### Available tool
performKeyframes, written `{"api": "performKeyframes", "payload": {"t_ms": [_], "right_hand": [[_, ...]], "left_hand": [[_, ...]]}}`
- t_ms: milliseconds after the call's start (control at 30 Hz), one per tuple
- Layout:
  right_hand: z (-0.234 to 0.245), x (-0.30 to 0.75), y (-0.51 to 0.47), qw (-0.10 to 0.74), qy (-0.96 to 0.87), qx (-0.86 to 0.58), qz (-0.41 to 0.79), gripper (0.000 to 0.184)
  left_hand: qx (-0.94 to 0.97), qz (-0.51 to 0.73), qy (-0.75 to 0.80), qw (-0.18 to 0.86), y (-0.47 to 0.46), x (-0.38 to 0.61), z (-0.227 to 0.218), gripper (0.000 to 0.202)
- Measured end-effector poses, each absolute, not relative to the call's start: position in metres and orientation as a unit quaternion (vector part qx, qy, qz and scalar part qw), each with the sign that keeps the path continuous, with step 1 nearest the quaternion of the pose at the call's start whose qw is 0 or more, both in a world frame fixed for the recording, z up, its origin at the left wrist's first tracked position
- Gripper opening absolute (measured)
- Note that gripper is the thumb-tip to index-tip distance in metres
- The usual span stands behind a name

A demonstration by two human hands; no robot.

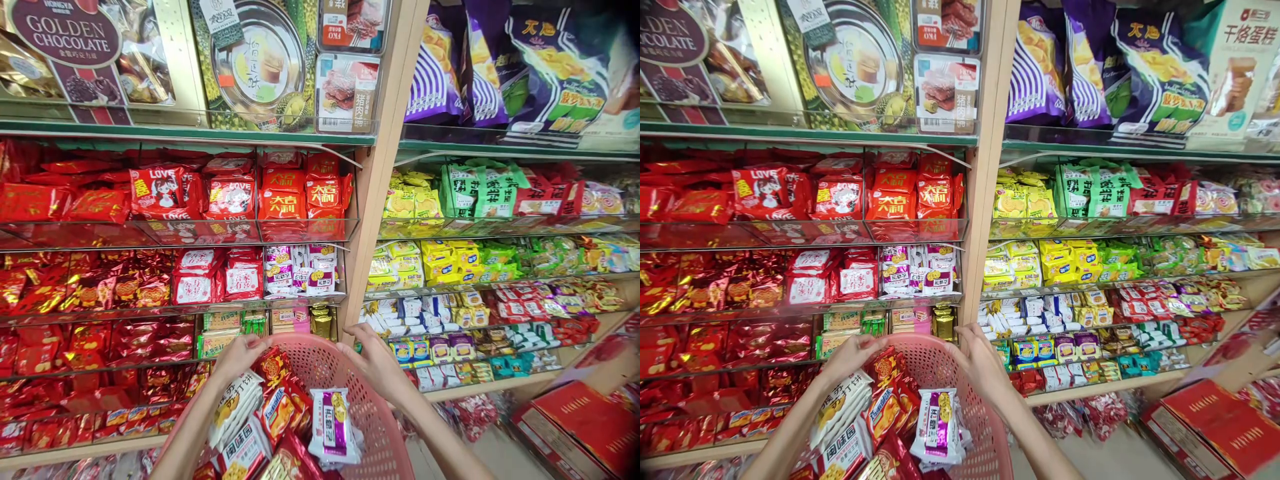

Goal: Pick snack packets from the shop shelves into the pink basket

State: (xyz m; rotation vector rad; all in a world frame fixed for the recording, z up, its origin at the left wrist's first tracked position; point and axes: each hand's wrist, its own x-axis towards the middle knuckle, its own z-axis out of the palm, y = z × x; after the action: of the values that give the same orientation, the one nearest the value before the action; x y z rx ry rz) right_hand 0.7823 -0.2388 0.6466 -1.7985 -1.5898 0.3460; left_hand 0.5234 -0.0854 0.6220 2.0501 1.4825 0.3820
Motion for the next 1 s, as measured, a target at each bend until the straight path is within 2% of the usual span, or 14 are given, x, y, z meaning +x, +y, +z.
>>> {"api": "performKeyframes", "payload": {"t_ms": [300,633,1000], "right_hand": [[0.621,0.767,-0.233,0.334,-0.622,-0.691,0.158,0.048],[0.612,0.758,-0.255,0.349,-0.601,-0.691,0.198,0.046],[0.609,0.769,-0.267,0.353,-0.568,-0.72,0.187,0.046]], "left_hand": [[0.764,0.157,0.559,0.28,-0.086,0.508,0.62,0.062],[0.773,0.147,0.556,0.267,-0.085,0.515,0.624,0.06],[0.785,0.129,0.545,0.265,-0.086,0.53,0.624,0.062]]}}
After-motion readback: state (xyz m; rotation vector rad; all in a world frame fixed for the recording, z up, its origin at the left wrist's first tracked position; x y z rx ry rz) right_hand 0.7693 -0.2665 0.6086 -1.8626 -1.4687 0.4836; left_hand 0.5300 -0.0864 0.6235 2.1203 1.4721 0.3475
